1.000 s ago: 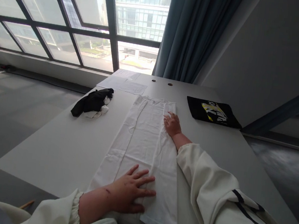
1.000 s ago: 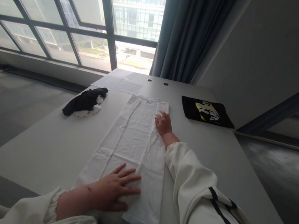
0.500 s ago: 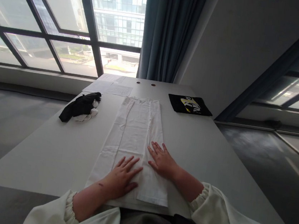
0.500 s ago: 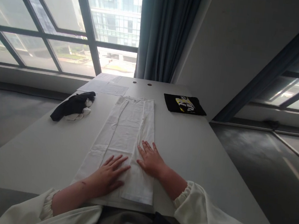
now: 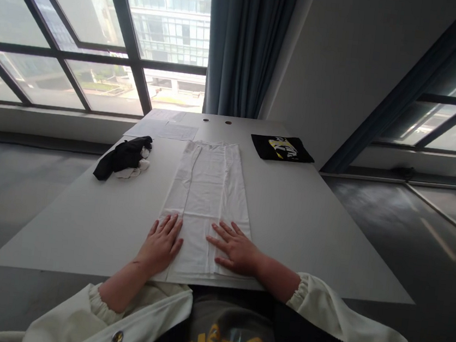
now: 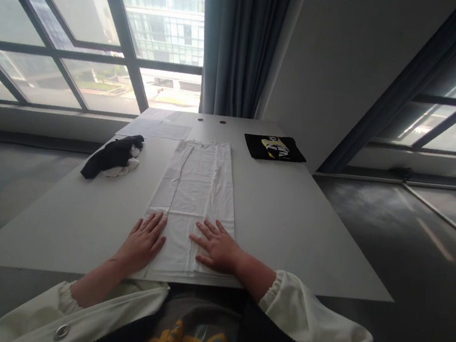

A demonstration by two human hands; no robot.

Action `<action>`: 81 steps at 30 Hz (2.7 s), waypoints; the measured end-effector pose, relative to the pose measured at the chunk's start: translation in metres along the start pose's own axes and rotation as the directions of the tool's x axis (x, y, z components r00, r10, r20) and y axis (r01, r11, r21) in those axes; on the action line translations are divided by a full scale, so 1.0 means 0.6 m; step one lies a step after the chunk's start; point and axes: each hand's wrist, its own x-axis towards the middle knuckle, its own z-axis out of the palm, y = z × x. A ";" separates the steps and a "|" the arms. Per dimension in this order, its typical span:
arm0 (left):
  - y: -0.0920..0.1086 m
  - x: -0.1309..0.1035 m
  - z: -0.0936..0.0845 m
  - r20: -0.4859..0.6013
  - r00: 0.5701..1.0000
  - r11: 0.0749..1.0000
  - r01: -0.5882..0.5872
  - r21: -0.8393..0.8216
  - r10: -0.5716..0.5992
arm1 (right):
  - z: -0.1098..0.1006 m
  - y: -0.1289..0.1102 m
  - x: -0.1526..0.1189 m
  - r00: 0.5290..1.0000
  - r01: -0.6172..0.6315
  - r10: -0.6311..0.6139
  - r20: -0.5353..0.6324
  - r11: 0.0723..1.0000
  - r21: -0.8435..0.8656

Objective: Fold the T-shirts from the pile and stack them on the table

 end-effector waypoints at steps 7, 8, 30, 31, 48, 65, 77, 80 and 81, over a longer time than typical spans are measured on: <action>0.004 0.042 -0.012 0.056 0.998 1.000 0.013 0.000 -0.013 | -0.007 0.014 0.020 1.000 -0.005 0.004 -0.030 0.999 -0.033; 0.006 0.040 -0.011 0.055 0.998 1.000 0.021 0.003 -0.021 | -0.005 0.013 0.020 0.999 -0.008 0.007 -0.031 0.999 -0.032; 0.078 -0.059 -0.114 0.314 0.911 0.963 0.243 0.117 -0.268 | -0.024 -0.063 -0.027 0.983 0.184 -0.184 0.014 0.981 -0.053; 0.079 -0.059 -0.113 0.321 0.906 0.961 0.248 0.127 -0.276 | -0.023 -0.066 -0.025 0.981 0.191 -0.190 0.032 0.980 -0.049; 0.066 -0.069 -0.106 0.285 0.952 0.994 0.103 0.042 -0.111 | -0.011 -0.060 -0.056 0.984 0.179 -0.176 -0.033 0.977 0.112; -0.076 -0.120 -0.008 -0.017 0.935 0.928 -0.354 -0.116 0.354 | 0.032 -0.021 -0.101 0.993 0.109 -0.101 -0.062 0.985 0.136; -0.094 -0.114 -0.032 -0.166 0.951 0.914 -0.298 -0.275 0.260 | 0.049 0.030 -0.123 0.919 0.180 -0.093 -0.383 0.964 0.198; -0.091 -0.114 -0.029 -0.156 0.959 0.925 -0.272 -0.267 0.237 | 0.054 0.045 -0.129 0.868 0.086 -0.007 -0.497 0.987 0.135; -0.091 -0.113 -0.029 -0.143 0.962 0.926 -0.264 -0.272 0.232 | 0.055 0.051 -0.131 0.851 0.046 0.030 -0.524 0.990 0.132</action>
